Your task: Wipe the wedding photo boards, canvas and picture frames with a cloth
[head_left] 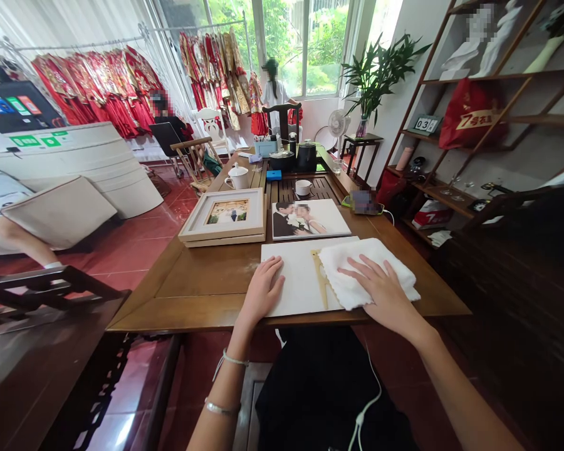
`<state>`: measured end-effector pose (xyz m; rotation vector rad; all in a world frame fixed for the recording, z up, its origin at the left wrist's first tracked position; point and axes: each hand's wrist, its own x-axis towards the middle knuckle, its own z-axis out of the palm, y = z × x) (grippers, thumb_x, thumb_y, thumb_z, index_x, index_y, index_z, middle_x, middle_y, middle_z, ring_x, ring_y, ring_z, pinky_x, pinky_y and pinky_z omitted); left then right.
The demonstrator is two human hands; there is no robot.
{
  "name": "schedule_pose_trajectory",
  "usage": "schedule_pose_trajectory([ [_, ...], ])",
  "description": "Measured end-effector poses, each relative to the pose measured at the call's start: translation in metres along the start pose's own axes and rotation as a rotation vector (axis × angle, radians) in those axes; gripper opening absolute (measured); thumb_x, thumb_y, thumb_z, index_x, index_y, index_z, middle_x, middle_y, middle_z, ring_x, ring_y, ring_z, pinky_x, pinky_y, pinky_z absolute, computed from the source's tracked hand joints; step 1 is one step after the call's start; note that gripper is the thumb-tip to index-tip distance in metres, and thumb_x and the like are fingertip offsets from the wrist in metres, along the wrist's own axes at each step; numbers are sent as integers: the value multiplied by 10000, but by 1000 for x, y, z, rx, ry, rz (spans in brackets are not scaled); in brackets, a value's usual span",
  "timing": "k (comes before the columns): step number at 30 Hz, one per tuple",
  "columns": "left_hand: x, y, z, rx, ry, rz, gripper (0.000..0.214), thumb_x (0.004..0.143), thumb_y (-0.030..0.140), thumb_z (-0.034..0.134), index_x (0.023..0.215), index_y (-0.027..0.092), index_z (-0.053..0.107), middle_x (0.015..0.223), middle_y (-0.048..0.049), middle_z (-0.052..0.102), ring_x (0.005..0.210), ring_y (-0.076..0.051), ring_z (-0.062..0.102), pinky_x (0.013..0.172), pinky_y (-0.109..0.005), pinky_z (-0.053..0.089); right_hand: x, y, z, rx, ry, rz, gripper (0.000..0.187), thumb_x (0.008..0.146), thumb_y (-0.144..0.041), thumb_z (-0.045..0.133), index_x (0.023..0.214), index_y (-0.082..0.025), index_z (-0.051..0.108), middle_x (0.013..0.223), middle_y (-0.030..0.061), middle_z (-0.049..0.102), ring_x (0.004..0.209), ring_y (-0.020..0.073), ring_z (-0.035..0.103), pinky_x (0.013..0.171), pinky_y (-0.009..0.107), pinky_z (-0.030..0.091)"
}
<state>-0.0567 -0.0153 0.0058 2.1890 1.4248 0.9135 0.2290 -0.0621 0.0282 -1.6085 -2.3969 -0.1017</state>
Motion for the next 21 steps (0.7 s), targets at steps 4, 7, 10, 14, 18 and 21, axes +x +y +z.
schedule_pose_trajectory([
  [4,0,1,-1,9,-11,-4,389,899,242,449,1266,155,543,1397,-117,509,1363,-240,383,1150,-467,284,-33,-6,-5,9,22,-15,873,542,-2,419,1354,-321,449,1473,19,413,1399,278,248,1079,619,210],
  [7,0,1,-2,20,-17,2,393,899,237,446,1272,160,539,1401,-114,507,1366,-240,378,1150,-468,282,-42,-7,-7,22,14,-12,881,540,0,410,1358,-328,443,1475,8,409,1405,273,234,1083,619,199],
  [10,0,0,-2,31,-27,12,399,902,239,437,1280,157,534,1404,-115,503,1368,-241,373,1150,-470,280,-34,-4,-7,36,-2,-19,865,546,-3,413,1346,-329,463,1472,5,416,1403,273,238,1083,619,197],
  [14,0,-1,-1,32,-29,19,402,904,243,434,1285,161,530,1404,-112,503,1371,-241,368,1149,-470,281,-6,2,-3,37,-17,1,822,566,-15,432,1333,-306,494,1462,27,432,1390,292,263,1071,626,210],
  [18,0,-3,-1,20,-16,26,396,902,241,440,1282,181,532,1401,-102,506,1371,-237,369,1147,-472,285,29,7,2,27,-49,40,732,635,-47,463,1327,-280,513,1455,51,442,1379,305,281,1068,633,201],
  [21,-1,-3,-2,15,-15,30,394,904,244,441,1283,189,530,1401,-97,507,1369,-237,371,1145,-475,285,51,10,6,28,-72,62,675,692,-75,469,1335,-276,508,1458,52,439,1378,308,280,1068,641,192],
])
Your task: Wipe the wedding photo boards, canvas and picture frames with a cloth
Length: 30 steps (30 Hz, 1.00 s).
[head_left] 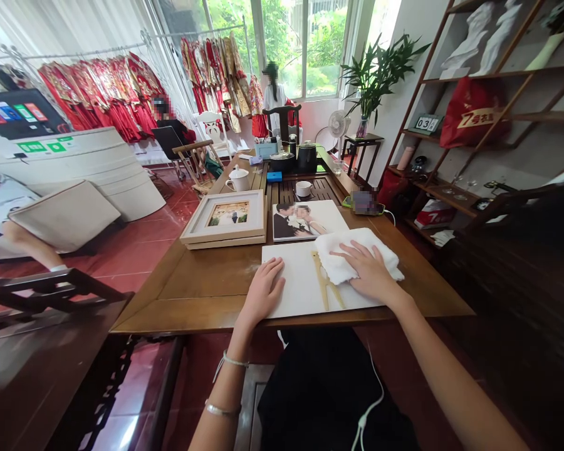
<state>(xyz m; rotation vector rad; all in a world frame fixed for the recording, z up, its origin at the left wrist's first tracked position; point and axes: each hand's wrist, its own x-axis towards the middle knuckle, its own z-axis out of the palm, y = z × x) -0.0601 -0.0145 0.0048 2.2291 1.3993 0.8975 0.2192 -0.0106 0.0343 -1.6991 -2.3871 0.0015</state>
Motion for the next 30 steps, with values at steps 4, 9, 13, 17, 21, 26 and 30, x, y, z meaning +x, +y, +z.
schedule_pose_trajectory([
  [4,0,0,0,-2,-14,-6,398,905,244,437,1286,172,526,1404,-107,502,1374,-237,362,1146,-475,286,18,0,4,-10,12,34,665,706,-72,472,1337,-278,504,1455,55,443,1377,306,280,1073,648,172],
  [9,0,-1,0,1,-11,-17,402,905,247,433,1286,156,525,1407,-111,499,1372,-233,365,1154,-468,272,12,-10,9,-29,50,79,647,724,-75,472,1342,-264,496,1456,75,440,1380,308,272,1067,662,160],
  [13,0,1,0,-4,-14,-27,404,905,249,431,1283,143,528,1407,-117,498,1371,-235,366,1153,-465,275,-12,-20,10,-52,80,74,709,674,-51,475,1350,-266,483,1450,84,443,1377,322,271,1051,678,171],
  [17,1,3,0,-13,-12,-32,397,901,248,439,1279,167,533,1406,-107,502,1368,-235,373,1155,-476,267,-46,-29,5,-73,99,39,774,630,-21,455,1363,-269,462,1456,79,430,1382,319,261,1060,662,178],
  [21,1,3,0,-13,-11,-30,400,900,249,441,1278,157,534,1404,-113,503,1370,-233,370,1157,-465,266,-77,-33,-1,-79,97,1,810,603,-8,435,1367,-276,454,1451,65,435,1391,310,241,1071,645,184],
  [26,0,3,0,-10,-9,-29,399,903,251,438,1280,161,532,1405,-111,502,1371,-232,369,1154,-463,273,-92,-29,-6,-46,89,-53,861,561,-8,422,1373,-296,438,1467,45,416,1400,298,225,1072,638,192],
  [30,0,3,0,-12,-6,-20,392,906,253,439,1280,182,532,1405,-101,505,1372,-232,367,1150,-477,276,-81,-25,-5,-32,78,-48,830,577,-18,428,1362,-288,454,1467,51,420,1396,302,235,1068,644,188],
])
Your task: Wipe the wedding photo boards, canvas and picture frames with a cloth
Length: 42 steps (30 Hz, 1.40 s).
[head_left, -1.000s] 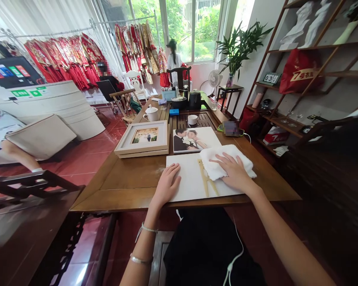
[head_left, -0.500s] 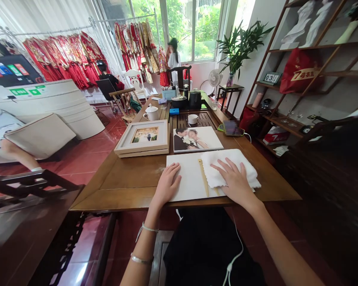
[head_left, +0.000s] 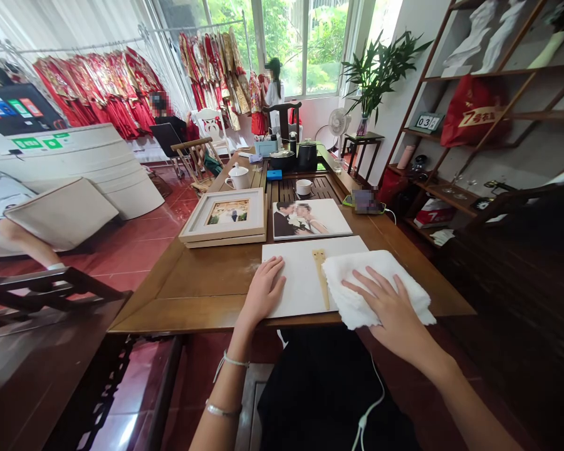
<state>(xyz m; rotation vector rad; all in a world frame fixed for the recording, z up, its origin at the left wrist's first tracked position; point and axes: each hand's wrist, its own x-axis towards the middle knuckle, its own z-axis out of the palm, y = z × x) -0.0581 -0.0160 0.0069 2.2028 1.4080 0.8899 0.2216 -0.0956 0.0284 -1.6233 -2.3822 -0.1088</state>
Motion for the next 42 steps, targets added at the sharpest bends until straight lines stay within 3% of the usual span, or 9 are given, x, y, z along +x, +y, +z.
schedule_pose_trajectory([
  [14,0,-1,-1,12,-1,7,391,902,246,450,1280,192,533,1399,-98,511,1366,-236,378,1150,-472,276,90,0,19,35,10,183,599,740,-127,469,1327,-243,502,1424,89,476,1361,332,288,1043,682,165],
  [19,0,0,-1,10,-12,4,394,905,249,444,1284,187,529,1405,-101,504,1368,-238,376,1149,-476,275,81,-8,20,58,53,181,589,709,-100,465,1279,-229,541,1362,77,541,1347,328,314,1051,681,154],
  [27,1,1,-1,10,0,14,391,902,248,448,1279,197,536,1400,-95,512,1361,-240,385,1150,-494,268,14,-26,11,55,99,-4,765,592,-51,456,1326,-263,494,1410,57,490,1376,305,275,1093,640,121],
  [31,1,0,-1,17,-2,12,392,901,248,447,1277,183,539,1399,-99,512,1362,-239,383,1151,-484,272,-5,-24,3,75,79,-63,814,553,-47,429,1331,-279,488,1425,33,475,1389,290,256,1102,623,123],
  [35,1,-2,1,10,14,23,389,898,255,459,1275,207,540,1396,-88,516,1359,-240,389,1143,-489,285,2,-20,4,88,65,-58,802,554,-59,443,1320,-292,495,1424,27,479,1382,294,269,1099,618,127],
  [42,1,-2,1,3,6,13,391,900,252,449,1274,183,539,1394,-101,515,1361,-238,385,1141,-476,290,53,-18,20,86,75,47,675,652,-97,508,1304,-271,507,1410,59,492,1359,310,298,1077,642,123],
])
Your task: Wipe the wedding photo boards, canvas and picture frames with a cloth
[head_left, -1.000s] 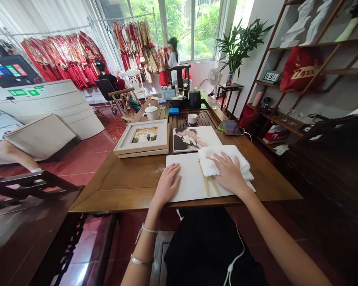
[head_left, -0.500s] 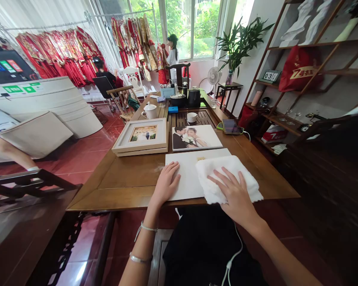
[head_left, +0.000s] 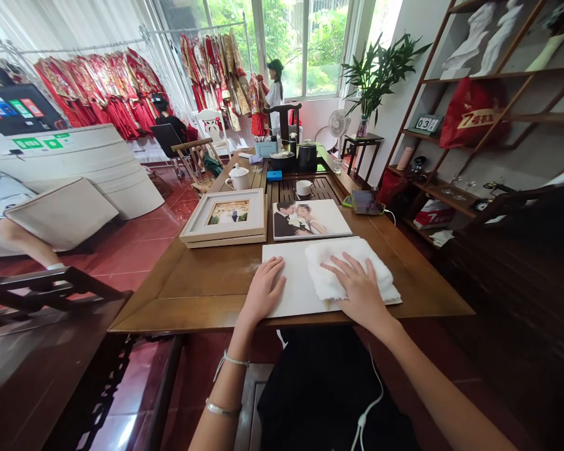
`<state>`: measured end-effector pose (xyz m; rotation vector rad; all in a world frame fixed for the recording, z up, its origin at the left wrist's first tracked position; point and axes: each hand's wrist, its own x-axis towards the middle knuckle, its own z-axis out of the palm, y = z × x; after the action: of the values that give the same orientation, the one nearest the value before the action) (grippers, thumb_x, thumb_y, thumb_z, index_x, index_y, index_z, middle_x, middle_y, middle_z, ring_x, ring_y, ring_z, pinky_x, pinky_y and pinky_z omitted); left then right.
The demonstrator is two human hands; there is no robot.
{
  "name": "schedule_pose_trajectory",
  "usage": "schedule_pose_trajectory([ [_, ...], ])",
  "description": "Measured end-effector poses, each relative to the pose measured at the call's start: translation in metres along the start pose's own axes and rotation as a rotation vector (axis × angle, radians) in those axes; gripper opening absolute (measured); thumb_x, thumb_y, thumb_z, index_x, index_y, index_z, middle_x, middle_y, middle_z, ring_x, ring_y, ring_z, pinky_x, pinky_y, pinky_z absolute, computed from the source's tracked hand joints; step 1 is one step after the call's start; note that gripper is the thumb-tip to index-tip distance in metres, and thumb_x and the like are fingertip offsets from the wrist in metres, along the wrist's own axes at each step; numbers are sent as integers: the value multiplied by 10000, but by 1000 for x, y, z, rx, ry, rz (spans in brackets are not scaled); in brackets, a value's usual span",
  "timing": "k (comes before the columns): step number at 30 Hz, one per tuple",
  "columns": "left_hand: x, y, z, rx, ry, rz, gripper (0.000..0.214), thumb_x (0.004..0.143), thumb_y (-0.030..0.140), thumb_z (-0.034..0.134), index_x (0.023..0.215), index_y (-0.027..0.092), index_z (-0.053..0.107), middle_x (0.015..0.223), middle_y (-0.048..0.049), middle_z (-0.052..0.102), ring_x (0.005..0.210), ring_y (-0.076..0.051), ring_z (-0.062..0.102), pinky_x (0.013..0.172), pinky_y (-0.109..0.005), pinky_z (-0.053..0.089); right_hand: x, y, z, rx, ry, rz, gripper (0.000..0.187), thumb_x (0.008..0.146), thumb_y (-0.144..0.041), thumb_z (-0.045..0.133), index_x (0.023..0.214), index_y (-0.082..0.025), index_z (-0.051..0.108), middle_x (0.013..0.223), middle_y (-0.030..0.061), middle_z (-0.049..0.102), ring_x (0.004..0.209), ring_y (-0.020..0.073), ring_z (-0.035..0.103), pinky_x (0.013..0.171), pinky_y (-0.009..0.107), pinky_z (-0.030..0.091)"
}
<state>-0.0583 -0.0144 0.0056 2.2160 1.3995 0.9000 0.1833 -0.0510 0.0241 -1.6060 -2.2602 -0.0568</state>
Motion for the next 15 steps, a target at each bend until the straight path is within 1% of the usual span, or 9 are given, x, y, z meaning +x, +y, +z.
schedule_pose_trajectory([
  [4,0,0,-1,-5,5,7,391,902,255,448,1281,212,535,1395,-86,517,1357,-238,390,1137,-487,294,24,-3,9,-31,7,37,641,688,-110,523,1310,-264,499,1414,82,484,1354,327,297,1054,663,133],
  [8,0,-1,-1,5,2,7,395,899,257,454,1283,209,534,1394,-89,518,1357,-241,390,1141,-494,284,36,-11,16,-50,17,79,616,710,-139,541,1313,-253,495,1414,97,480,1343,349,297,1033,686,143],
  [11,0,-1,-1,11,0,7,393,900,255,452,1281,204,532,1396,-91,515,1358,-239,389,1144,-492,281,34,-16,16,-62,33,74,610,706,-137,545,1304,-252,502,1406,103,487,1341,351,297,1031,694,141],
  [15,0,0,0,11,-2,8,390,900,245,447,1276,192,534,1398,-97,512,1360,-237,384,1139,-481,295,15,-15,7,-40,19,-12,688,644,-67,509,1307,-252,508,1412,84,484,1360,323,284,1070,661,122],
])
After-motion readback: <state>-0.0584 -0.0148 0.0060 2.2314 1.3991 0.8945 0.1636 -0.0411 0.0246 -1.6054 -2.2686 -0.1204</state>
